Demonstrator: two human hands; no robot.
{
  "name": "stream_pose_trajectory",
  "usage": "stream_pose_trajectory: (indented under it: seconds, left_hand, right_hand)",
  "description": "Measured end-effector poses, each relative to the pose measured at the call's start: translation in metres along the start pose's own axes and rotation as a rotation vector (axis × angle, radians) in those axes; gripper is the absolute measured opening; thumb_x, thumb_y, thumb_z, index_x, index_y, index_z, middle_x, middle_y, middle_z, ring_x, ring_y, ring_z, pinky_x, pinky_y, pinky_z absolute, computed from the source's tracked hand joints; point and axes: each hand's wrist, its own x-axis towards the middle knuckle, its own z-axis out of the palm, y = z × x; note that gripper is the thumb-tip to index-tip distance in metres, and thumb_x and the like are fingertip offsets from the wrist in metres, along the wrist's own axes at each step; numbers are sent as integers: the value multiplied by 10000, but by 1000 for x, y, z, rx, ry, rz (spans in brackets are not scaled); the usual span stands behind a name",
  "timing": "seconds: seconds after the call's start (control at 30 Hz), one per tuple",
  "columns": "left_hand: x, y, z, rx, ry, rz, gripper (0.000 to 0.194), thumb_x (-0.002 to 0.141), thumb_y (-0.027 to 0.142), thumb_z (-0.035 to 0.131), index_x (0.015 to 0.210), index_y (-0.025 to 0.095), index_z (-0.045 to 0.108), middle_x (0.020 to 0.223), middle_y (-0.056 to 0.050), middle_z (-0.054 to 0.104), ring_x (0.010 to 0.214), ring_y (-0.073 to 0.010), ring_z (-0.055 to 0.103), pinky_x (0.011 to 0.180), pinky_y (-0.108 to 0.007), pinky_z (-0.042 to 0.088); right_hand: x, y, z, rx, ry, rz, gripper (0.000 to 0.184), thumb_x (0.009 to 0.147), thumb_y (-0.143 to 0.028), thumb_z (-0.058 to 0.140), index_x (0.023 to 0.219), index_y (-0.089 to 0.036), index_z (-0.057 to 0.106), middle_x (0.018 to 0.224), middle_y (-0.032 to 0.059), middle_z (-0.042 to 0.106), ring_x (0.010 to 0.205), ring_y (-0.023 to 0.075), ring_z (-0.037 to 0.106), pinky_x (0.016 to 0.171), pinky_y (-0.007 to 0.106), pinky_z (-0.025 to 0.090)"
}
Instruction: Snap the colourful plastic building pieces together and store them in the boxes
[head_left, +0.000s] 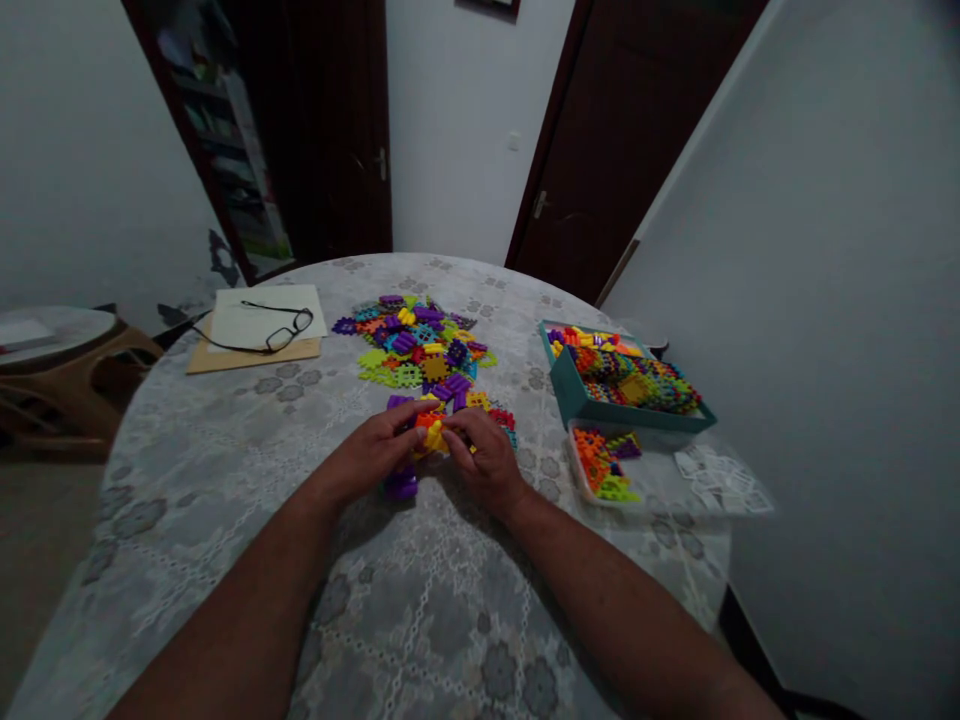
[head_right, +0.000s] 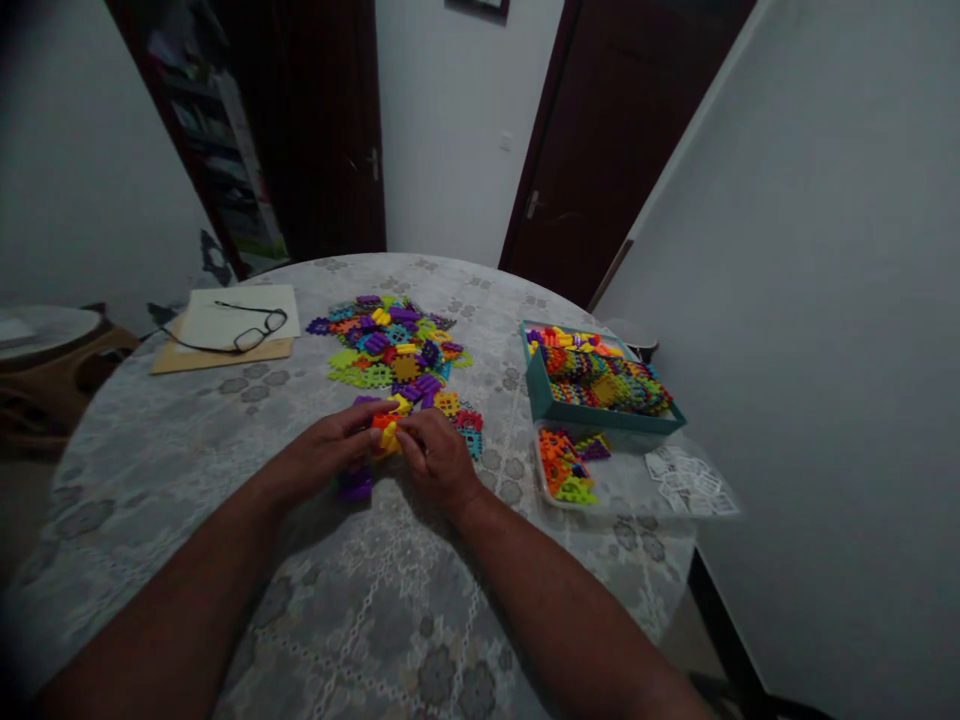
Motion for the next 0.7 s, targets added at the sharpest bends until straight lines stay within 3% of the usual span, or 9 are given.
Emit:
stream_pose_trajectory:
  seconds: [0.1, 0.17, 0.27, 0.37, 0.5, 0.6, 0.7]
  left_hand:
    - [1, -5, 0, 32, -33, 61, 637, 788, 508, 921, 1370, 278, 805, 1377, -118, 794, 1280, -363, 719, 1069, -491, 582]
    - [2, -8, 2, 18, -51, 80, 616, 800, 479, 917, 1372, 286, 799, 1384, -114, 791, 1281, -357, 724, 1091, -497, 572]
    - [1, -9, 3, -57, 6, 70, 550, 824, 401, 883, 1359, 311, 795, 1286, -98, 811, 1135, -313, 762, 945, -443, 621]
    - [2, -6, 1, -115, 186, 29, 527, 812, 296, 841, 1337, 279, 793, 1081, -74, 808, 891, -238, 751, 736, -333, 600]
    - [4, -2, -3, -283, 360, -3, 571, 821, 258, 771, 1386, 190, 730, 806, 1, 685, 650, -151, 623, 566, -243, 485]
    - [6, -1, -4, -417, 413, -46, 664, 812, 249, 783, 1456, 175, 642, 810, 12, 658, 650, -148, 627, 539, -237, 472]
    - [6, 0, -3, -478, 432, -74, 632, 803, 232, 798, 1407, 165, 625, 875, -3, 671, 671, -146, 646, 532, -240, 485]
  right_hand:
    - [0, -1, 2, 11, 6, 19, 136, 1086, -255, 631, 1145, -240, 753, 1086, 76, 731, 1020, 217, 698, 902, 351, 587]
    - [-1, -2, 1, 14, 8, 37, 131, 1072, -246, 639, 1132, -243, 755, 1089, 75, 726, 1015, 217, 695, 903, 353, 590]
    - [-1, -1, -3, -18, 33, 106, 173, 1063, -235, 618, 1166, -250, 756, 1115, 81, 734, 1031, 226, 706, 930, 370, 599]
    - [-1, 4, -9, -82, 7, 127, 259, 1062, -196, 559, 1212, -249, 763, 1181, 109, 753, 1133, 255, 712, 1031, 427, 595]
    - [-3, 4, -6, -172, -209, 39, 321, 1075, -196, 581, 1340, -243, 754, 1321, 141, 769, 1267, 303, 686, 1149, 522, 552]
    - [-4, -1, 4, -281, -372, -15, 385, 1085, -210, 621, 1458, -237, 714, 1442, 155, 738, 1307, 328, 650, 1167, 553, 528]
    - [-3, -4, 13, -372, -468, -26, 361, 1080, -220, 662, 1434, -238, 733, 1436, 153, 738, 1279, 340, 630, 1151, 552, 517]
